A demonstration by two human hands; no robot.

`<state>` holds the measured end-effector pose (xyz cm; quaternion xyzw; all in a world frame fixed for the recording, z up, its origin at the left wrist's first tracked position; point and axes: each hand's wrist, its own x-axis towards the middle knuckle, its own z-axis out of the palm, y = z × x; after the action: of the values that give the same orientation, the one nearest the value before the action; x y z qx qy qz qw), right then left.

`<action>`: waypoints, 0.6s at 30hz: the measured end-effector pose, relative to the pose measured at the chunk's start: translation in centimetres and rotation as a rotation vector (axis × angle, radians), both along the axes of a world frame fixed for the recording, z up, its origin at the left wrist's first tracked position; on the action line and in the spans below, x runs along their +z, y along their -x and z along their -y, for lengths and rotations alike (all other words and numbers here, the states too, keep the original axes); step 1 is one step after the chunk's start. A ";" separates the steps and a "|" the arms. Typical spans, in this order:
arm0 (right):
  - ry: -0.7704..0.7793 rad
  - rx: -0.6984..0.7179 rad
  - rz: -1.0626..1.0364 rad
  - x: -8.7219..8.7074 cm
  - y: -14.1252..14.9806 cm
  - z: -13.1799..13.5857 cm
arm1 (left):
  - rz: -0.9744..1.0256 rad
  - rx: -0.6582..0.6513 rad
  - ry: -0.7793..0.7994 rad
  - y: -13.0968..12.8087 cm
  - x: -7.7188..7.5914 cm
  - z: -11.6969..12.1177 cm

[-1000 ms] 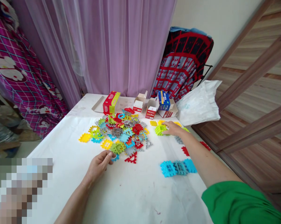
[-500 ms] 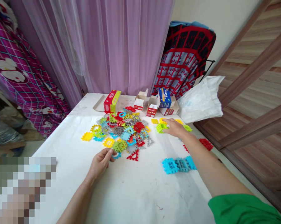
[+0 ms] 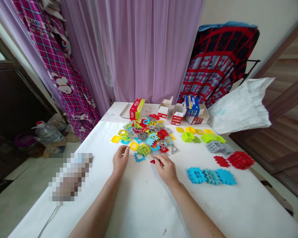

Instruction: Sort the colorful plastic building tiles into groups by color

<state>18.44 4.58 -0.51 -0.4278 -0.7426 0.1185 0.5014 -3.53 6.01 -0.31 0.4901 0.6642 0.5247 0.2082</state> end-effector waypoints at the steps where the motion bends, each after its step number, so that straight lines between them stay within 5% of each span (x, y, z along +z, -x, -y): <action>1: -0.010 -0.002 -0.023 -0.4 -0.1 0.2 | -0.117 0.051 -0.013 0.6 0.0 -0.5; 8: 0.003 -0.039 -0.106 -1.0 -0.4 0.3 | -0.844 -0.057 0.236 3.1 2.6 -4.2; 18: 0.115 -0.022 -0.137 -1.1 -0.5 0.3 | -0.819 -0.220 0.254 2.2 4.6 -4.3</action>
<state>18.90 4.27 -1.61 -0.4547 -0.6940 0.1843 0.5269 -5.68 10.30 4.30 0.6960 0.6949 0.1760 0.0411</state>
